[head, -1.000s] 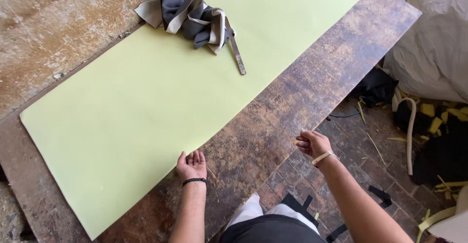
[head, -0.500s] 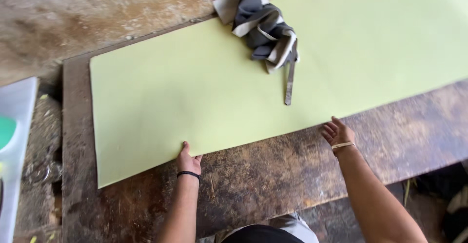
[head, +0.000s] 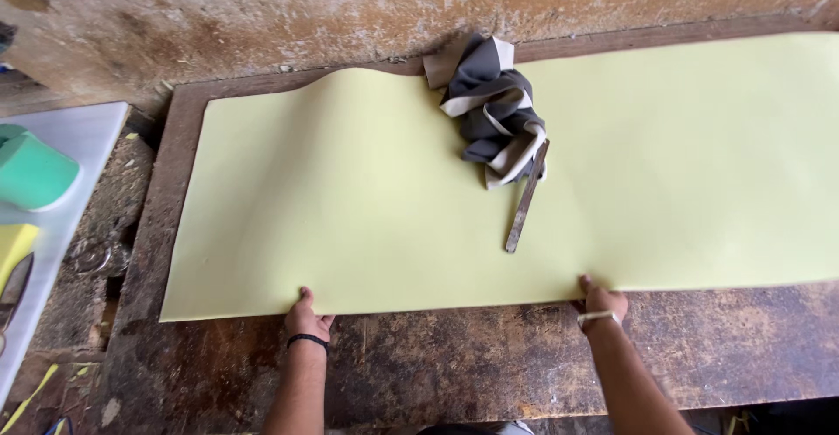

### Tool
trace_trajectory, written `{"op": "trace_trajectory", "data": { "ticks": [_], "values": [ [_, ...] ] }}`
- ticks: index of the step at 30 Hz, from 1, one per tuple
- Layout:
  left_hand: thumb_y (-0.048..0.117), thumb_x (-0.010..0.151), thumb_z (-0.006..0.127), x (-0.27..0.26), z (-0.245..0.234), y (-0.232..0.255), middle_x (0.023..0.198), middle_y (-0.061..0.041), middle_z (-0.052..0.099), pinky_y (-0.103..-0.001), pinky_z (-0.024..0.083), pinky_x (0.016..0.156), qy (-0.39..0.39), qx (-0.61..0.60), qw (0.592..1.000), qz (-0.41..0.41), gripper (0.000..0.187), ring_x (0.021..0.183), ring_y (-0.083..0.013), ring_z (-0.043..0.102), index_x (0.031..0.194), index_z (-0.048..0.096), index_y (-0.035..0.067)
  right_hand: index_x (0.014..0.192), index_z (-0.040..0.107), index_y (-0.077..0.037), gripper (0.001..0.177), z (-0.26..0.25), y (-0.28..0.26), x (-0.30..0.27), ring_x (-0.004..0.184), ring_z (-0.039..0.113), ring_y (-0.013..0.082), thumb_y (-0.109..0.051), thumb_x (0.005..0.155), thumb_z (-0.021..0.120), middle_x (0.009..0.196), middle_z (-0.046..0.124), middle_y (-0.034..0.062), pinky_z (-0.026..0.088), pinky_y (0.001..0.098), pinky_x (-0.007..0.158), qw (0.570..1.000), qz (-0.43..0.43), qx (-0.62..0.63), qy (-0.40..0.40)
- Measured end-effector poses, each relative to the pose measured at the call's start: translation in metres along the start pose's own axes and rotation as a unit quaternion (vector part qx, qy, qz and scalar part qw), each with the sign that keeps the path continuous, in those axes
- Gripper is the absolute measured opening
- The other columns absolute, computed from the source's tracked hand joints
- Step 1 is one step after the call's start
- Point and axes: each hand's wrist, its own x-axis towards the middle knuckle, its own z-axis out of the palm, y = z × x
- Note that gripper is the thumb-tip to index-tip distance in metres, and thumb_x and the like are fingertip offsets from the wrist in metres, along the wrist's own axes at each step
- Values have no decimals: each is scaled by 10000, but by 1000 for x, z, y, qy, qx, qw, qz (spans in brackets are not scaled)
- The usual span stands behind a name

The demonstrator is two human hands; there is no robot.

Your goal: The person places a piece of fabric on a foam board, smooths it, and uses a spray gun to apply adhesive. They then press the fabric onto the foam, trim excess material, and repeat the process on another section.

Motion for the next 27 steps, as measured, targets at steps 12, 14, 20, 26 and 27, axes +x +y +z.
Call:
{"op": "trace_trajectory", "data": {
  "ticks": [12, 14, 20, 26, 27],
  "values": [
    [411, 1001, 627, 73, -132, -56, 1213, -130, 691, -503, 559, 908, 16, -32, 997, -71, 450, 1082, -314, 664, 1297, 626, 72, 1176, 634, -52, 311, -38, 122, -24, 992, 668, 231, -115, 913, 787, 1168, 679, 106, 614, 344, 792, 999, -51, 0, 18],
    [424, 993, 653, 70, -147, -70, 1222, -130, 694, -495, 561, 909, 47, -3, 995, -83, 459, 1078, -310, 665, 1277, 651, 63, 1177, 599, -25, 344, -48, 128, -35, 1012, 660, 244, -132, 921, 802, 1173, 655, 134, 605, 317, 825, 998, -41, -22, 44],
    [307, 930, 724, 56, -175, -79, 1219, -93, 699, -453, 581, 873, 12, -40, 997, -65, 399, 1077, -268, 678, 1260, 668, 91, 1179, 634, -59, 267, -59, 142, -66, 1069, 694, 212, -151, 951, 738, 1218, 680, 103, 592, 317, 857, 997, -78, -15, 23],
    [268, 916, 766, 55, -197, -44, 1185, -105, 704, -439, 591, 857, 35, 30, 999, -10, 381, 1066, -277, 686, 1227, 665, 72, 1194, 676, -48, 295, -56, 142, -69, 1030, 740, 169, -196, 964, 786, 1182, 726, 119, 582, 293, 892, 994, -93, -41, 42],
    [280, 920, 768, 55, -202, -39, 1178, -100, 703, -436, 594, 863, 38, 92, 995, 2, 378, 1069, -271, 684, 1221, 673, 71, 1193, 692, -36, 310, -59, 141, -67, 1024, 752, 157, -215, 970, 810, 1170, 739, 122, 576, 288, 900, 992, -94, -66, 47]
  ]
}}
